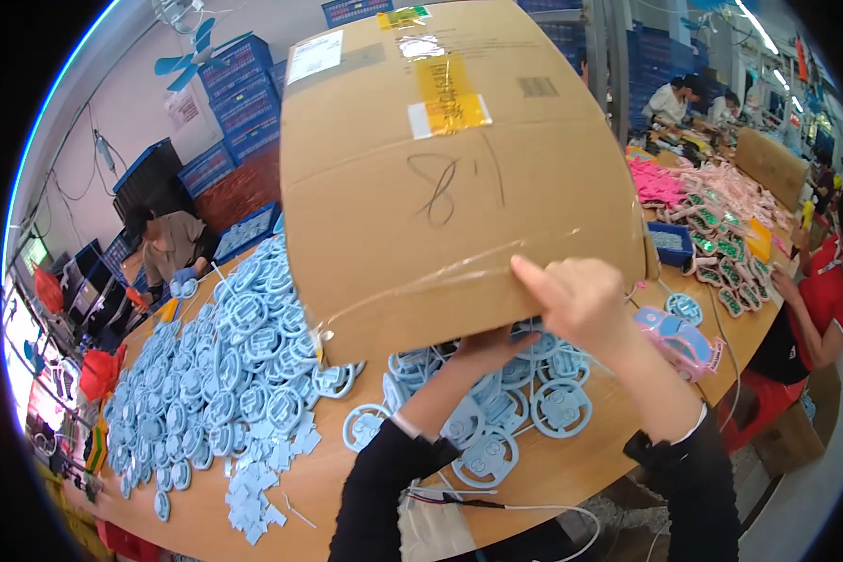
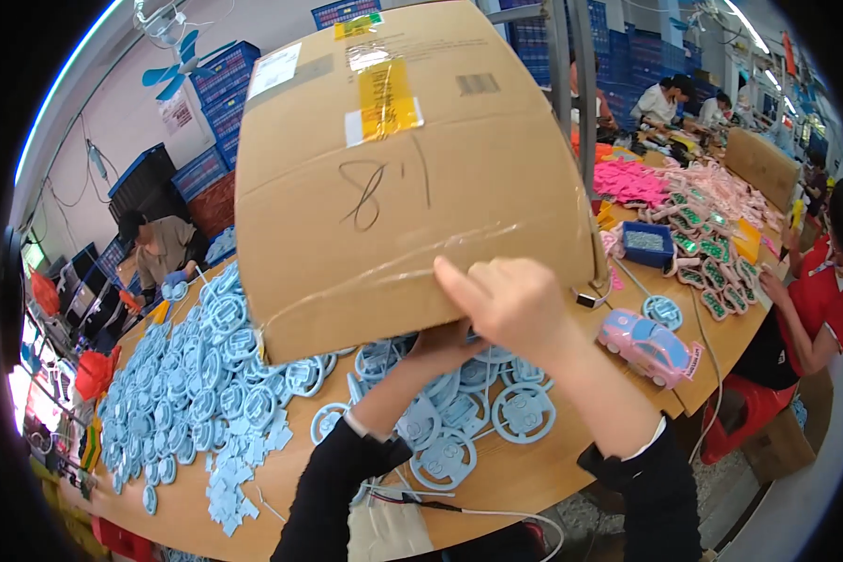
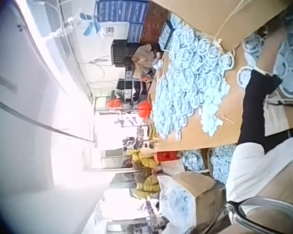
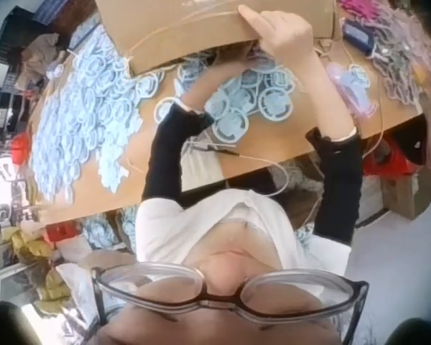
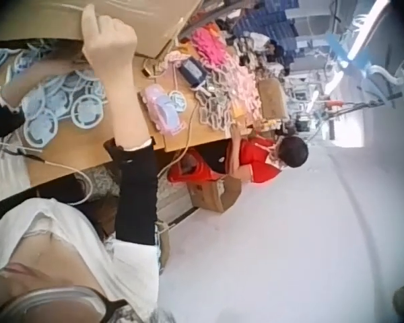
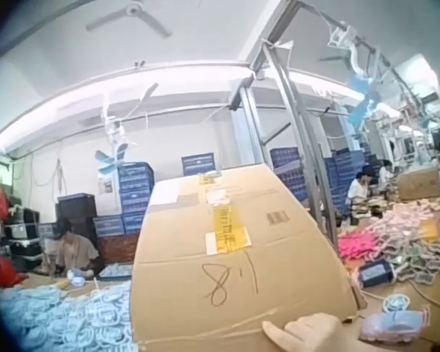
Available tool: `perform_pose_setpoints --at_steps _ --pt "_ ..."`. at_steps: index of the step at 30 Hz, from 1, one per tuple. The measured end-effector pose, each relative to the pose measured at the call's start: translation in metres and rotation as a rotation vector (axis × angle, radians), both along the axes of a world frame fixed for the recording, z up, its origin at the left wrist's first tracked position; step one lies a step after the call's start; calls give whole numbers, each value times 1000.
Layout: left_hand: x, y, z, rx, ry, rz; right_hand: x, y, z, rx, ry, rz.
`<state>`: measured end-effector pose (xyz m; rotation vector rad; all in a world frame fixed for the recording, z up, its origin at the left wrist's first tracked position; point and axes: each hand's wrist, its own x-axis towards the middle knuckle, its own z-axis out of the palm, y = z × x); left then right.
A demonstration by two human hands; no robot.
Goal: Manually assembling blue plastic toy parts and wiring them on a factory assembly line.
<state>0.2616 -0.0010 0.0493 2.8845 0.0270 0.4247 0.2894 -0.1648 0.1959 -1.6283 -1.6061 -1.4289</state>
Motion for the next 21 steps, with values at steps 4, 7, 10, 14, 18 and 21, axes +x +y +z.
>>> perform_pose_setpoints --at_steps 4,7,10,14,18,21 --pt "-77 7 16 59 59 27 25 13 -3 12 70 61" --pt "-73 44 6 -129 -175 169 10 23 -2 40 89 124" --pt "-42 84 11 -54 -329 176 -4 29 0 29 64 89" --pt "-32 108 -7 -188 -243 90 5 26 -2 -6 68 56" --pt "-37 81 -25 -123 327 454 24 31 4 12 35 38" --pt "-48 63 -12 -214 457 513 36 48 12 38 17 82"
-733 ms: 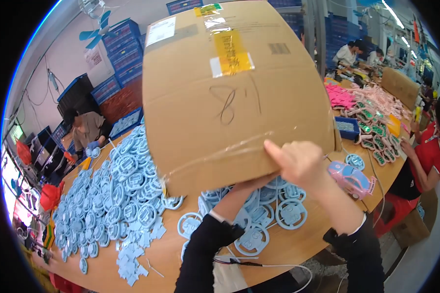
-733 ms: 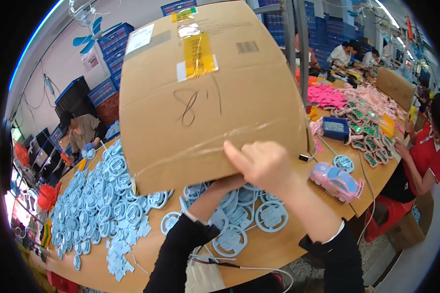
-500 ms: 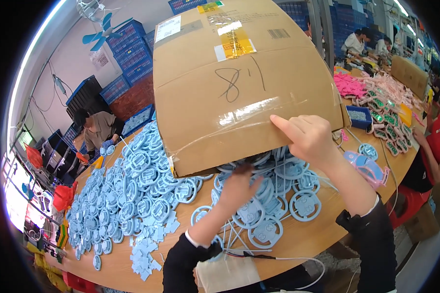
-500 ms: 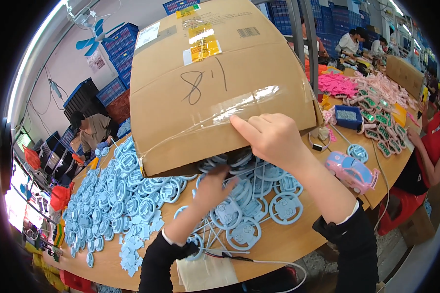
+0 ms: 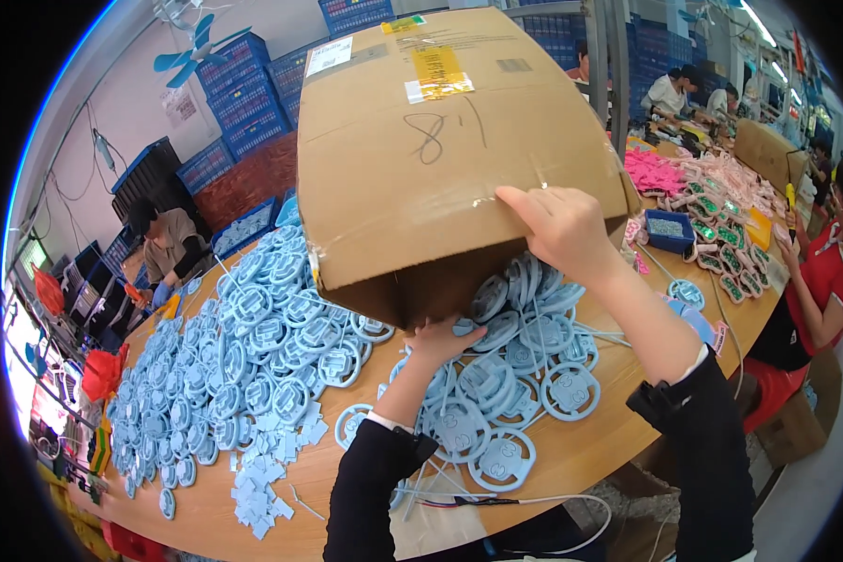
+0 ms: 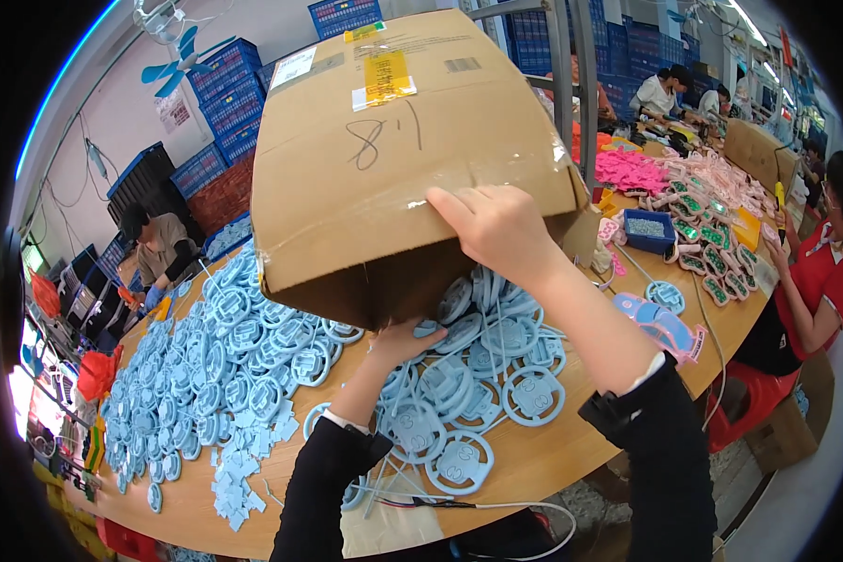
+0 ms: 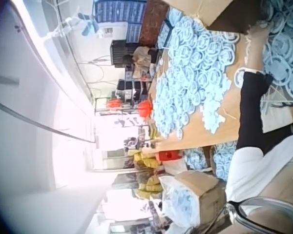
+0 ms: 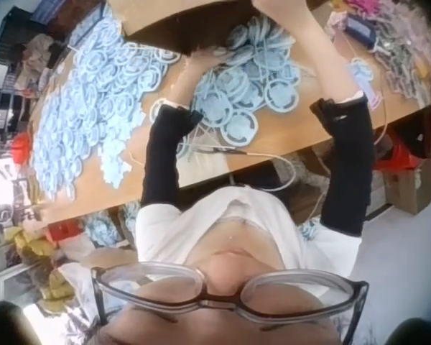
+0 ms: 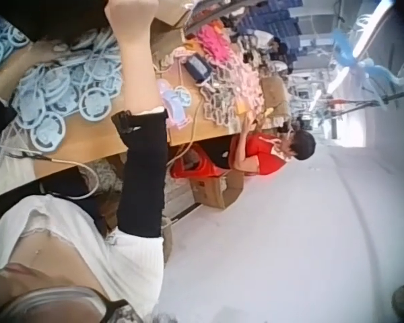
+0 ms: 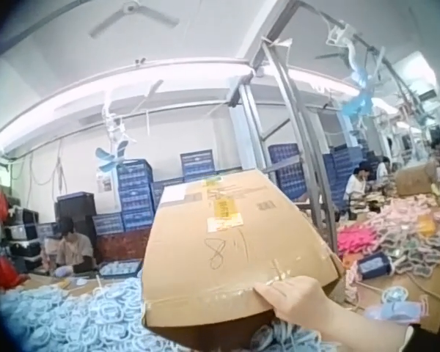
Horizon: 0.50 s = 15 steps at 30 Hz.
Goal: Manually assembling blue plastic toy parts and wiring them on a factory assembly line.
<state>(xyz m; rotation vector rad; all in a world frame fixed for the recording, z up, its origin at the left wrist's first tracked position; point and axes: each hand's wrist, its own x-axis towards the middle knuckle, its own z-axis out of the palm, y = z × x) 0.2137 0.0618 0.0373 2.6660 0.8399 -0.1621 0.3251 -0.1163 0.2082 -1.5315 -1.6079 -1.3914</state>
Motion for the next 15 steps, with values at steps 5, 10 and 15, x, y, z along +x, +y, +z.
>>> perform_pose_setpoints --at_steps 5,10,15 --pt "34 -13 11 208 -316 -146 0 16 9 -39 44 6" --pt "123 -18 -5 174 -596 -461 -6 19 7 -7 24 27" --pt "149 -44 -22 73 -467 -641 -1 12 3 -36 49 -7"
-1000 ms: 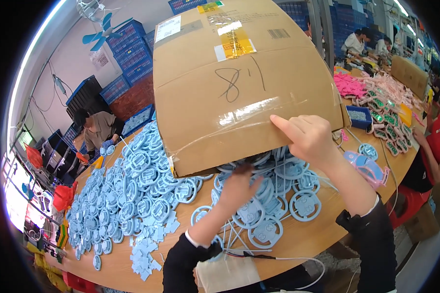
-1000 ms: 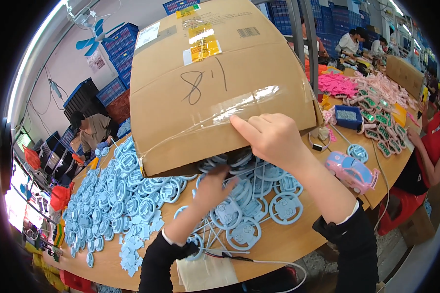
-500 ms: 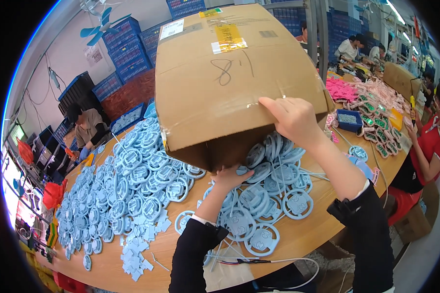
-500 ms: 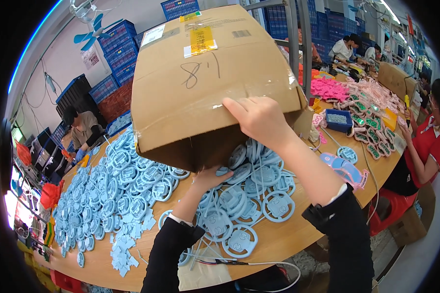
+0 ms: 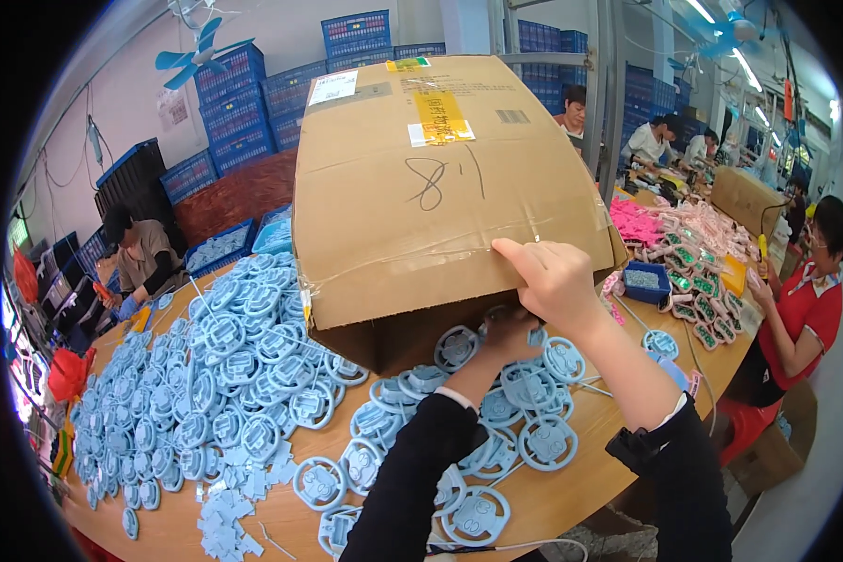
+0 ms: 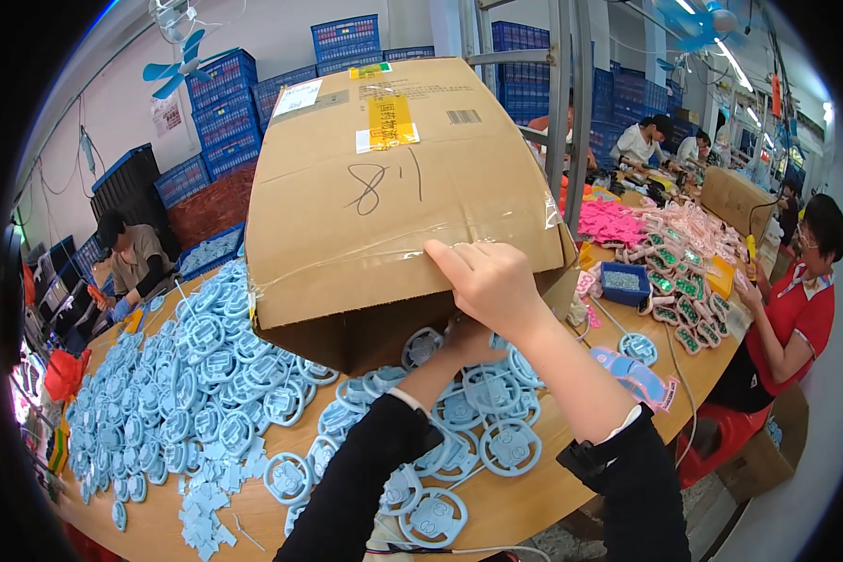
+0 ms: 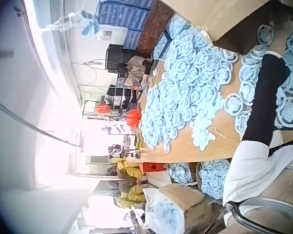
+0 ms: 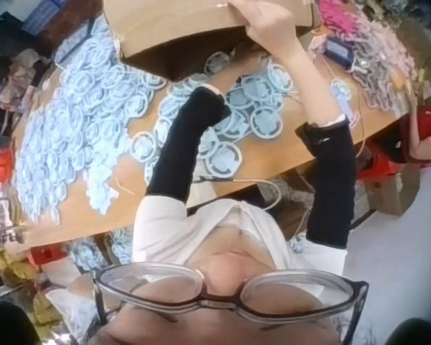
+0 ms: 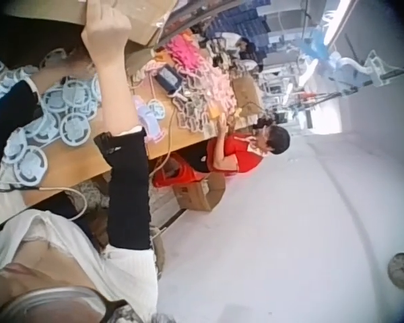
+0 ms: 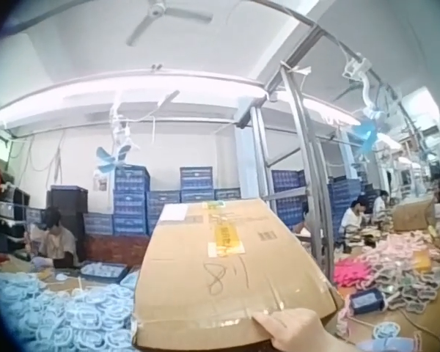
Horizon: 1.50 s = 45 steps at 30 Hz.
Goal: Manually assembling blue plastic toy parts and wiring them on a factory assembly line.
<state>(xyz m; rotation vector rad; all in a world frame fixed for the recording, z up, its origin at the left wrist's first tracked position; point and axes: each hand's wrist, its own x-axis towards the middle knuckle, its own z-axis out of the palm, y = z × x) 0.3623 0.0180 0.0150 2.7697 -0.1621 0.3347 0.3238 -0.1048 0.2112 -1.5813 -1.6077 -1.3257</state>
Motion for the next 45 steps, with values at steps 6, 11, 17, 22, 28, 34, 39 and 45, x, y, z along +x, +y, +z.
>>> perform_pose_setpoints --at_steps 6,11,17,22,28,34,39,45 --pt "-55 -7 26 53 102 37 19 11 8 26 -15 13" --pt "-89 24 37 -27 213 156 37 25 14 34 -66 25" --pt "-51 81 -6 -245 188 325 20 24 13 -15 7 1" --pt "-4 61 -21 -225 111 164 23 11 8 -39 33 -30" --pt "-42 45 -15 -176 192 198 48 34 20 -19 47 15" --pt "-155 54 78 7 90 504 115 93 49 110 94 -42" --pt "-172 130 65 215 -688 688 120 115 59 136 189 -190" --pt "-142 194 38 -436 -205 721 105 72 -12 448 607 -622"
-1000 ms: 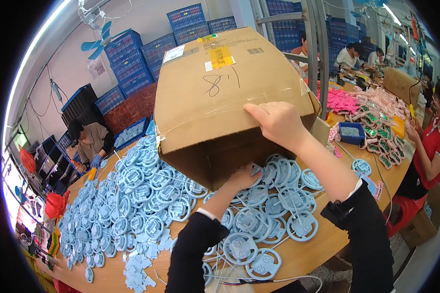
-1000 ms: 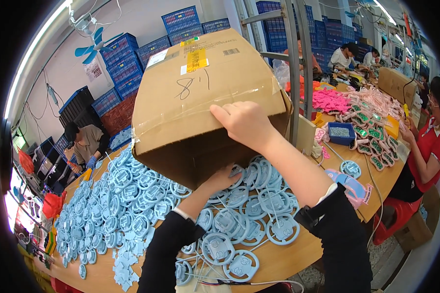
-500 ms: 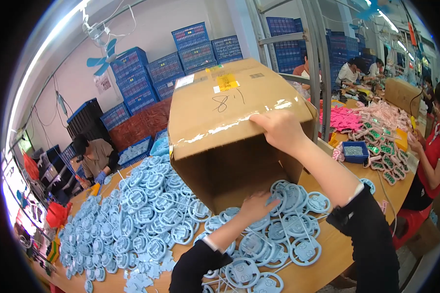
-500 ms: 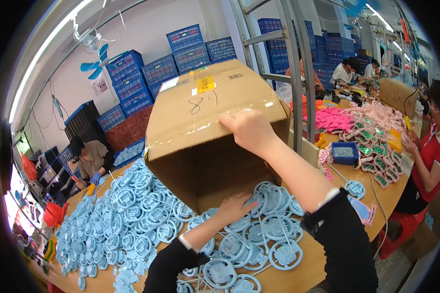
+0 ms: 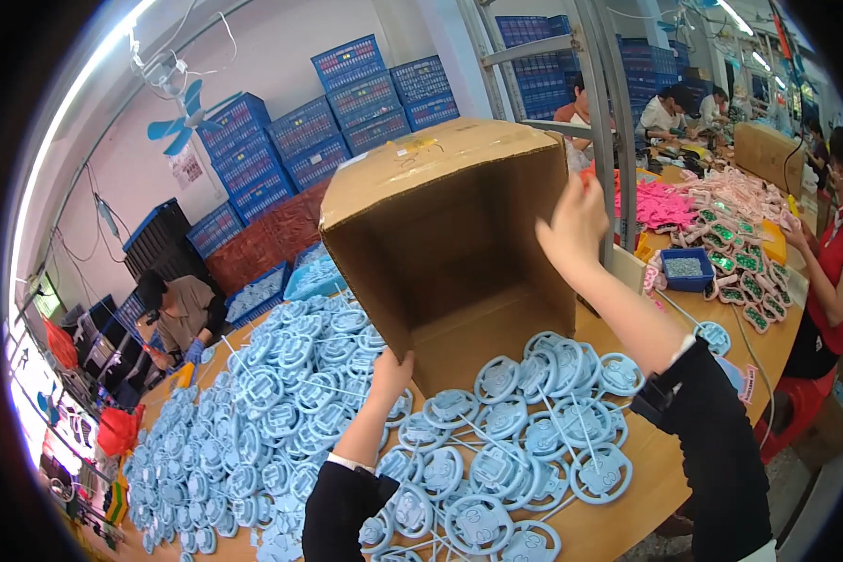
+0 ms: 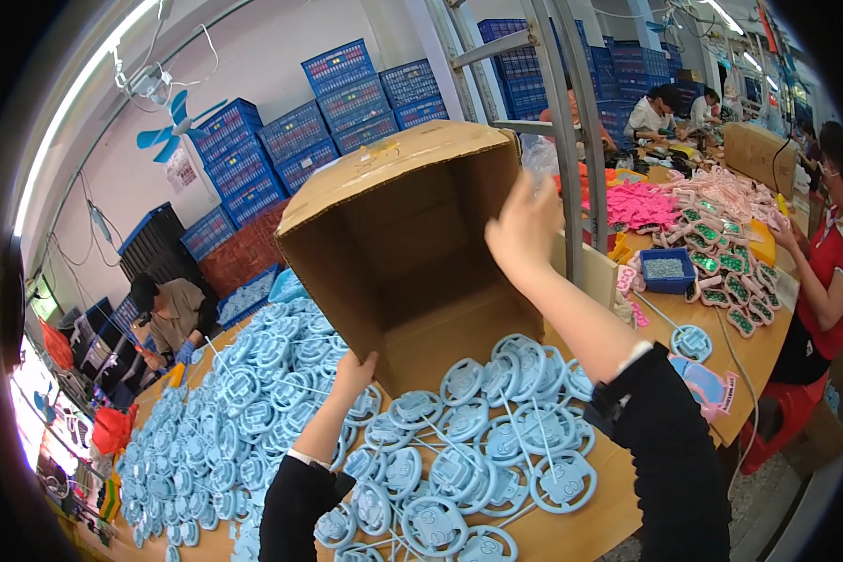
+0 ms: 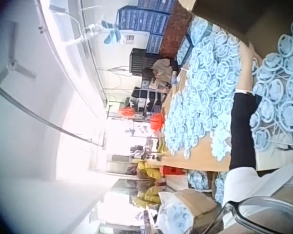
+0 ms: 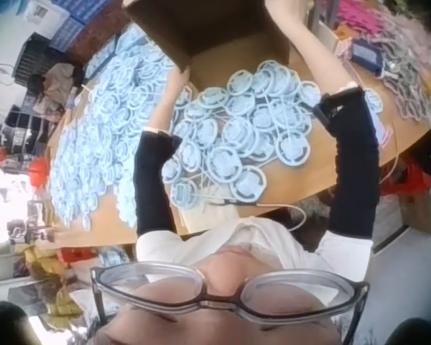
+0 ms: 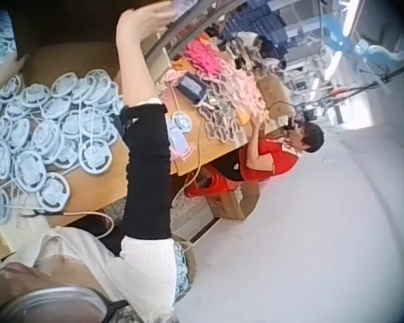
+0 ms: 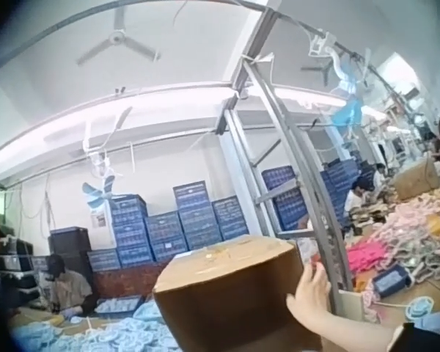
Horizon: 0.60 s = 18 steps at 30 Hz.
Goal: Manually assembling blue plastic toy parts and wiring them on a factory assembly line.
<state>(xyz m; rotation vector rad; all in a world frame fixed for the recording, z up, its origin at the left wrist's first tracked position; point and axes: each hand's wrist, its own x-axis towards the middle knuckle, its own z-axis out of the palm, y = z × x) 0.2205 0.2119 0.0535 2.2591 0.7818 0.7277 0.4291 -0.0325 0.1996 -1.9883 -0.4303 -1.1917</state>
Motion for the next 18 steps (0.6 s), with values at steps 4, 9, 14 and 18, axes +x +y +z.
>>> perform_pose_setpoints --at_steps 4,9,14,18 --pt "44 -7 -14 69 -55 -11 92 -44 -91 -355 801 383" --pt "73 41 -29 185 -147 54 118 2 -114 -290 693 594" --pt "93 65 -42 -290 149 69 121 22 -139 -297 898 397" --pt "82 65 -64 -236 95 -5 133 30 -192 -430 914 315"
